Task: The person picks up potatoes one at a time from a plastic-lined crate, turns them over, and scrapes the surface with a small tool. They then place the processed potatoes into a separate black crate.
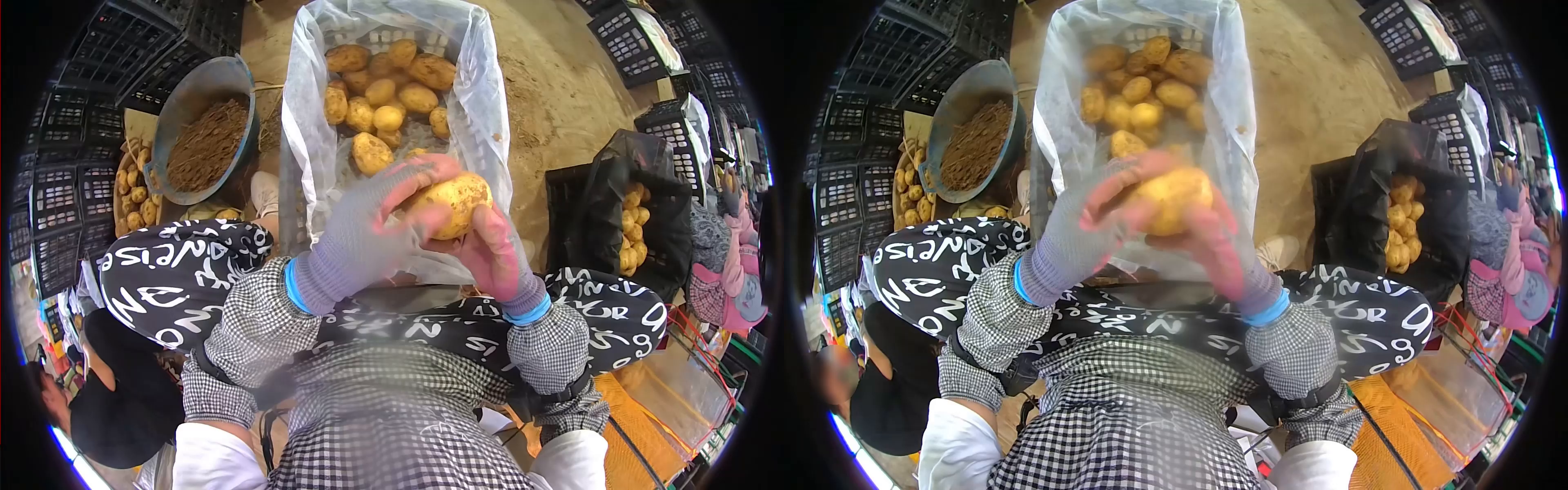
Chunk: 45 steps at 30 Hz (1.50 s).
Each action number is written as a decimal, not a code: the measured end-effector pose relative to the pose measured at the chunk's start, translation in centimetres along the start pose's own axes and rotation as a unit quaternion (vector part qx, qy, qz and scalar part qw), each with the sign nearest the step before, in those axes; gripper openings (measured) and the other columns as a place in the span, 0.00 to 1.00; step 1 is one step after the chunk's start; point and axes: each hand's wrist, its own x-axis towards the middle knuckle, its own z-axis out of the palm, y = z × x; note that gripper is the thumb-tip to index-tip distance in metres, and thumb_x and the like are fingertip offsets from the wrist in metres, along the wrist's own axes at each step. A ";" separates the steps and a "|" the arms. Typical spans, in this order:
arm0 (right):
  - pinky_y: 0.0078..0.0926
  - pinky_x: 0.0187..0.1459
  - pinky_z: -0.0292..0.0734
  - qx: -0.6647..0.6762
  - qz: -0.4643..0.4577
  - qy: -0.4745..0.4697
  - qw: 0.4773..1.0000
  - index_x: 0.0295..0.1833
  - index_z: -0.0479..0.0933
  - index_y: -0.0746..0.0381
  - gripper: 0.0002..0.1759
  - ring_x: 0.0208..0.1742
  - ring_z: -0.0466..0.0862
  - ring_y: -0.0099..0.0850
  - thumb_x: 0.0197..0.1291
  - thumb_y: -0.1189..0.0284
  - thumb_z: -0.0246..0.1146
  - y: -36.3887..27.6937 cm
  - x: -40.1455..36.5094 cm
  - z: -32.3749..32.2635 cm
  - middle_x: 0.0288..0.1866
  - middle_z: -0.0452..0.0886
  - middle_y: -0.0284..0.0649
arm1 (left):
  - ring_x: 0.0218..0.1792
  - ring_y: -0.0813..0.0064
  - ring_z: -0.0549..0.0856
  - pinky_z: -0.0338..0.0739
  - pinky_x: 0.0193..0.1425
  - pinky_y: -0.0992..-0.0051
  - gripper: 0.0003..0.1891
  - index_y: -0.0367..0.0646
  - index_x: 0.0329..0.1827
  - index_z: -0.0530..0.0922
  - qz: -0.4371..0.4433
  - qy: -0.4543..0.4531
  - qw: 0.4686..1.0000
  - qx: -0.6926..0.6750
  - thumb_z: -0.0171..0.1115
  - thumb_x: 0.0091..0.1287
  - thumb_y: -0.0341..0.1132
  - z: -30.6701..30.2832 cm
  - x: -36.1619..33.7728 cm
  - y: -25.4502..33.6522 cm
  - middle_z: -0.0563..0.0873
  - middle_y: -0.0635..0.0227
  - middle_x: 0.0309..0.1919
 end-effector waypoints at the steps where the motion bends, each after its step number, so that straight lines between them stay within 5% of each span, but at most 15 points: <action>1: 0.49 0.65 0.76 -0.034 -0.008 0.007 0.999 0.75 0.54 0.65 0.40 0.68 0.74 0.40 0.72 0.48 0.56 -0.3 0.2 0.2 0.71 0.65 0.44 | 0.62 0.60 0.80 0.75 0.66 0.70 0.30 0.41 0.65 0.76 0.019 0.006 0.998 0.057 0.74 0.59 0.35 0.2 0.0 -0.1 0.78 0.58 0.64; 3: 0.48 0.64 0.77 -0.102 -0.023 0.022 0.994 0.74 0.56 0.65 0.37 0.65 0.76 0.38 0.73 0.51 0.55 -0.9 0.6 0.8 0.70 0.66 0.43 | 0.62 0.60 0.80 0.75 0.66 0.70 0.33 0.42 0.67 0.74 0.057 0.019 0.984 0.168 0.75 0.57 0.36 0.8 -0.2 -0.5 0.78 0.58 0.64; 6: 0.30 0.56 0.79 -0.230 -0.082 0.176 0.954 0.69 0.68 0.64 0.27 0.54 0.82 0.29 0.72 0.60 0.57 -0.1 0.3 1.7 0.57 0.79 0.40 | 0.63 0.60 0.80 0.75 0.66 0.68 0.38 0.44 0.70 0.72 0.030 0.020 0.973 0.228 0.78 0.54 0.38 1.6 -0.9 0.0 0.78 0.57 0.64; 8: 0.27 0.54 0.79 -0.317 -0.111 0.184 0.924 0.64 0.72 0.66 0.24 0.50 0.82 0.26 0.72 0.60 0.57 0.2 0.1 -0.2 0.51 0.81 0.38 | 0.64 0.60 0.80 0.75 0.67 0.68 0.40 0.45 0.71 0.72 0.013 0.009 0.971 0.238 0.79 0.53 0.39 2.0 -1.1 0.0 0.77 0.57 0.65; 12: 0.20 0.46 0.81 -0.253 -0.119 0.203 0.938 0.58 0.77 0.68 0.29 0.49 0.82 0.22 0.78 0.52 0.47 0.0 0.4 -1.2 0.46 0.82 0.39 | 0.64 0.61 0.80 0.75 0.68 0.68 0.41 0.46 0.72 0.72 0.000 -0.011 0.981 0.192 0.79 0.52 0.40 1.7 -0.5 -0.3 0.78 0.58 0.65; 15: 0.21 0.44 0.80 -0.227 -0.092 0.210 0.946 0.59 0.76 0.69 0.25 0.49 0.82 0.21 0.78 0.59 0.47 -0.6 0.2 -0.7 0.47 0.83 0.39 | 0.64 0.61 0.80 0.75 0.68 0.68 0.40 0.46 0.71 0.72 0.008 -0.009 0.985 0.175 0.79 0.53 0.40 1.5 -0.2 -1.0 0.78 0.58 0.65; 17: 0.21 0.43 0.79 -0.338 -0.116 0.179 0.917 0.58 0.76 0.69 0.22 0.46 0.81 0.20 0.77 0.61 0.49 -1.1 -0.7 -0.5 0.45 0.83 0.37 | 0.63 0.60 0.80 0.75 0.67 0.68 0.40 0.46 0.70 0.73 0.013 -0.005 0.981 0.194 0.80 0.52 0.41 1.6 0.0 -1.0 0.79 0.58 0.64; 21: 0.30 0.43 0.79 -0.462 -0.112 0.256 0.842 0.58 0.75 0.67 0.24 0.39 0.82 0.33 0.63 0.62 0.67 0.0 -0.5 0.4 0.47 0.81 0.43 | 0.62 0.60 0.81 0.76 0.67 0.69 0.40 0.46 0.69 0.74 0.031 -0.001 0.972 0.233 0.80 0.50 0.40 2.5 -0.5 -1.5 0.80 0.59 0.62; 24: 0.17 0.42 0.73 -0.509 -0.139 0.203 0.825 0.50 0.79 0.68 0.20 0.40 0.75 0.16 0.76 0.61 0.53 0.0 -0.5 -0.4 0.36 0.80 0.31 | 0.62 0.60 0.81 0.76 0.67 0.69 0.40 0.46 0.69 0.74 -0.014 -0.020 0.965 0.259 0.80 0.50 0.39 3.1 -0.9 -0.6 0.80 0.59 0.62; 29: 0.20 0.46 0.76 -0.488 -0.166 0.202 0.833 0.50 0.80 0.68 0.25 0.44 0.79 0.20 0.76 0.54 0.54 0.0 -0.2 -2.7 0.40 0.82 0.34 | 0.65 0.61 0.80 0.74 0.69 0.69 0.40 0.44 0.70 0.74 -0.004 -0.037 0.979 0.203 0.80 0.50 0.38 2.2 -0.5 -0.2 0.79 0.58 0.64; 33: 0.21 0.48 0.77 -0.285 -0.085 0.224 0.928 0.55 0.79 0.69 0.27 0.44 0.80 0.21 0.77 0.53 0.52 1.1 0.1 -2.6 0.44 0.83 0.35 | 0.67 0.62 0.78 0.72 0.71 0.68 0.41 0.43 0.70 0.73 0.002 -0.030 0.982 0.184 0.80 0.51 0.38 1.7 -0.4 -0.7 0.79 0.58 0.65; 36: 0.21 0.49 0.78 -0.420 -0.083 0.184 0.884 0.57 0.78 0.70 0.29 0.45 0.81 0.23 0.78 0.52 0.49 0.6 0.1 -1.6 0.48 0.83 0.37 | 0.67 0.62 0.78 0.71 0.72 0.68 0.40 0.44 0.71 0.73 -0.016 -0.027 0.982 0.187 0.80 0.51 0.37 1.8 -0.6 -0.7 0.80 0.57 0.64; 39: 0.24 0.52 0.77 -0.362 -0.049 0.171 0.915 0.59 0.77 0.70 0.29 0.50 0.81 0.25 0.77 0.53 0.50 0.8 -0.4 -2.2 0.50 0.83 0.38 | 0.66 0.64 0.79 0.73 0.70 0.69 0.39 0.40 0.70 0.73 -0.017 -0.039 0.977 0.207 0.80 0.53 0.37 1.6 -0.9 -1.1 0.81 0.58 0.63; 42: 0.24 0.59 0.74 -0.492 -0.056 0.145 0.857 0.63 0.75 0.70 0.28 0.56 0.80 0.27 0.76 0.54 0.54 -1.4 -0.6 -1.8 0.53 0.82 0.42 | 0.62 0.71 0.80 0.76 0.66 0.73 0.37 0.36 0.68 0.74 -0.178 -0.026 0.976 -0.125 0.80 0.56 0.38 1.3 -0.4 -0.9 0.81 0.60 0.60; 45: 0.26 0.63 0.71 -0.413 -0.105 0.209 0.880 0.67 0.72 0.71 0.31 0.61 0.79 0.30 0.74 0.54 0.58 -2.5 -0.3 -1.5 0.59 0.81 0.44 | 0.58 0.72 0.82 0.78 0.65 0.72 0.35 0.36 0.68 0.74 -0.201 0.026 0.955 -0.216 0.77 0.59 0.38 -0.4 1.0 -0.9 0.81 0.61 0.60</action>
